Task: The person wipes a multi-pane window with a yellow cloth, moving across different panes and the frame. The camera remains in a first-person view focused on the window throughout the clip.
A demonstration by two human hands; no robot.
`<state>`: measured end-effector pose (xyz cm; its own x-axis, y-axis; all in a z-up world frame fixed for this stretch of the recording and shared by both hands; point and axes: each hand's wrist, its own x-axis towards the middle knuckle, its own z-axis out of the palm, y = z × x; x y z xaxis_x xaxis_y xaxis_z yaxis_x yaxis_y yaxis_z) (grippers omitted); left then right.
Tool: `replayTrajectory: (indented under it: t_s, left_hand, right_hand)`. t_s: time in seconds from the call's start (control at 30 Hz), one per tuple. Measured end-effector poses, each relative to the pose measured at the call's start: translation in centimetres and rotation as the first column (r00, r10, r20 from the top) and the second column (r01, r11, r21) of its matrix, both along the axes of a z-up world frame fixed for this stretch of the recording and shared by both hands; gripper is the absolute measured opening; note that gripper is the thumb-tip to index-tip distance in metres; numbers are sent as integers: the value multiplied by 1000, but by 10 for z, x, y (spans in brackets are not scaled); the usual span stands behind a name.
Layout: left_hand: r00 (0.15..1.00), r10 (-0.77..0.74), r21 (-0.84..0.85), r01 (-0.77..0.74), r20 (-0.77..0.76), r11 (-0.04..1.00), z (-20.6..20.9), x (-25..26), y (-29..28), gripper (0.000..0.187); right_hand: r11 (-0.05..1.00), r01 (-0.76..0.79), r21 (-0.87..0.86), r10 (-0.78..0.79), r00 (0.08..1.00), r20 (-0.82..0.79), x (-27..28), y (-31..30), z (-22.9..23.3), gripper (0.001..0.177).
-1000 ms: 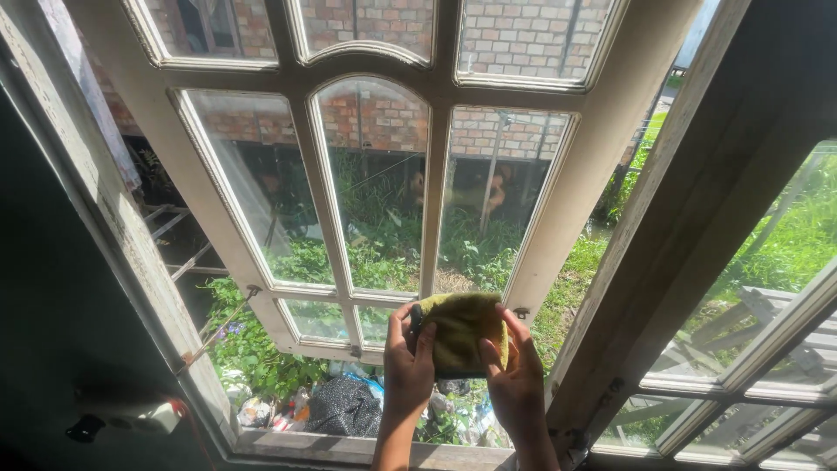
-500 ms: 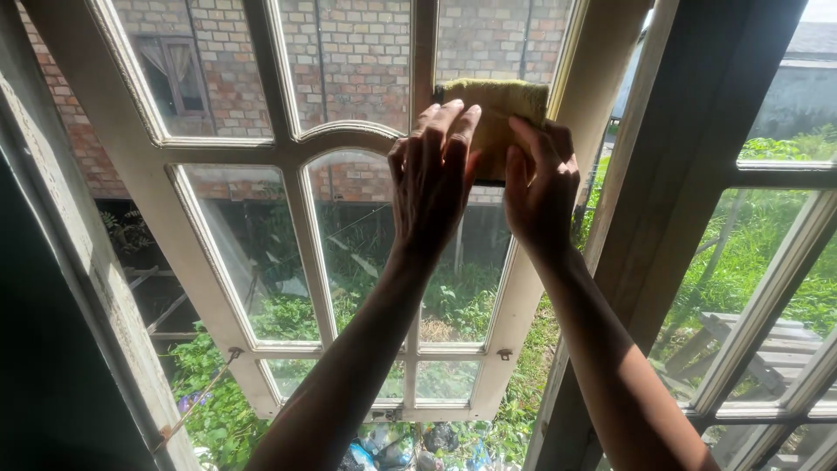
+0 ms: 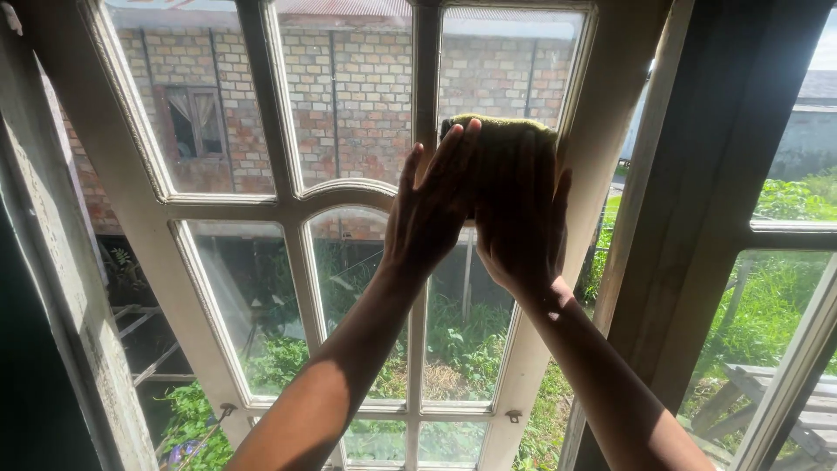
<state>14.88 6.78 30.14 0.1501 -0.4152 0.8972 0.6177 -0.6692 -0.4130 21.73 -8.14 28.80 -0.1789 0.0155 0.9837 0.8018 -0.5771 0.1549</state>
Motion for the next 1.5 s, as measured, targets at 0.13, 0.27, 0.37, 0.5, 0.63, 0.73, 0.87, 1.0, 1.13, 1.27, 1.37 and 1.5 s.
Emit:
replayTrajectory:
  t_s: [0.13,0.27,0.37,0.5,0.63,0.73,0.87,1.0,1.13,1.27,1.37,1.5]
  left_hand:
    - [991,-123,-32,122,-51,992,6,-3,6,69]
    - [979,-201,3,201,-35,980,27,18,22,49]
    - [964,-263,-83,260,-29,962,25,1,1,33]
    - [971,-236,-135,231,-28,964,-6,0,-5,27]
    - [993,-117,-73,115,-19,991,-4,13,10,52]
    - [993,-116,-13,116,10,993,33,12,8,43]
    - [990,-124,53,121,63,991,83,12,-2,30]
    - [971,-231,12,231,61,973,87,10,-6,48]
    - [977,-209,-72,211,41,975,53,7,-10,55]
    - [989,-148,-85,146,-16,986,-7,7,-7,61]
    - [987,-155,-55,152,-53,987,-2,-4,-13,50]
    - [991,-134,23,134,-19,991,33,8,-7,54]
  right_hand:
    - [994,-55,-99,63,995,77,7,5,21,22]
    - [980,-184,-75,192,974,120,3,7,40,30]
    - [991,-108,-84,121,978,169,-1,5,40,16]
    - [987,-84,-134,99,989,110,-4,0,12,9]
    - [983,-97,-159,113,989,95,17,10,6,57]
    - [990,-80,-115,93,989,113,17,9,38,57]
    - [994,39,-106,-20,984,177,14,6,82,45]
    - [997,-23,-76,34,989,147,11,9,92,68]
    - [999,32,-36,-27,992,126,13,8,63,5]
    - [991,-14,-135,16,1000,10,26,10,7,32]
    - [992,33,-125,-33,999,-3,38,14,0,54]
    - [990,100,-95,-99,995,22,32,7,37,53]
